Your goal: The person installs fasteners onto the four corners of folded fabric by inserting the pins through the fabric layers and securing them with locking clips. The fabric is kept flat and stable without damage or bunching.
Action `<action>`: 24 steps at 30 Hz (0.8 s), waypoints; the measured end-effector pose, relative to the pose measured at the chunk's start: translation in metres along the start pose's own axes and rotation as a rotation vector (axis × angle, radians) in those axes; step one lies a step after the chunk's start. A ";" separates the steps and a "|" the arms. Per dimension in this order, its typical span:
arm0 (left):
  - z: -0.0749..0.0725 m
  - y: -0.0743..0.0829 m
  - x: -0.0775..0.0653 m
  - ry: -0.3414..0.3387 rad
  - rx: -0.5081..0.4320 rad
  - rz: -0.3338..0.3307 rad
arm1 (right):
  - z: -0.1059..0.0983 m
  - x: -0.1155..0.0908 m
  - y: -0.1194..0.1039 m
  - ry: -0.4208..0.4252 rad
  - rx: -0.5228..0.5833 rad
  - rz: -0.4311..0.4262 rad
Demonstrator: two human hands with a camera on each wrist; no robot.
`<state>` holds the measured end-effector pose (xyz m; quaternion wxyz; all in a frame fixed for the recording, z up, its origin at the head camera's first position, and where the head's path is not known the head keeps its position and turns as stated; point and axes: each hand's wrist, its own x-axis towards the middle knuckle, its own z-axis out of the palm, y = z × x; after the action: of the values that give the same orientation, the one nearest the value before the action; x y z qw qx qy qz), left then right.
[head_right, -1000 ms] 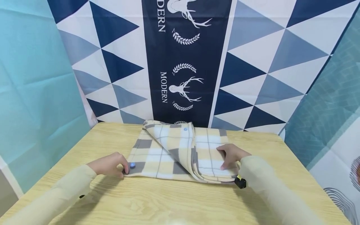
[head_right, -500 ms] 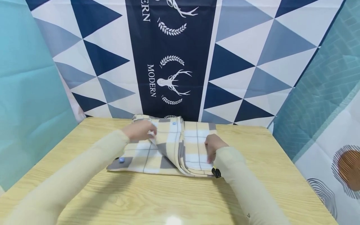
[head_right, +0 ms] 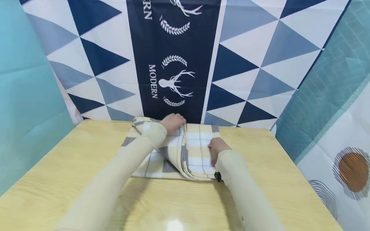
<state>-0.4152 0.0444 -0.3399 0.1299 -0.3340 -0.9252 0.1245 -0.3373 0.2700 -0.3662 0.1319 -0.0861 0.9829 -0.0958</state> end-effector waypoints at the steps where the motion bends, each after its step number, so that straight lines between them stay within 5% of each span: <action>1: -0.001 -0.004 -0.001 0.014 0.060 0.000 | -0.002 0.003 -0.003 0.007 -0.003 -0.004; 5: -0.008 -0.014 -0.008 0.095 0.160 0.029 | -0.008 0.011 -0.011 0.001 -0.040 -0.029; 10: -0.013 -0.019 -0.030 0.158 0.142 0.068 | -0.010 0.015 -0.012 -0.046 -0.075 -0.043; 24: -0.052 -0.034 -0.146 0.288 0.088 0.076 | -0.006 0.013 0.005 -0.040 -0.102 -0.105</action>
<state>-0.3100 -0.0689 -0.3037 0.2712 -0.3770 -0.8774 0.1203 -0.3516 0.2730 -0.3651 0.1420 -0.1460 0.9777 -0.0505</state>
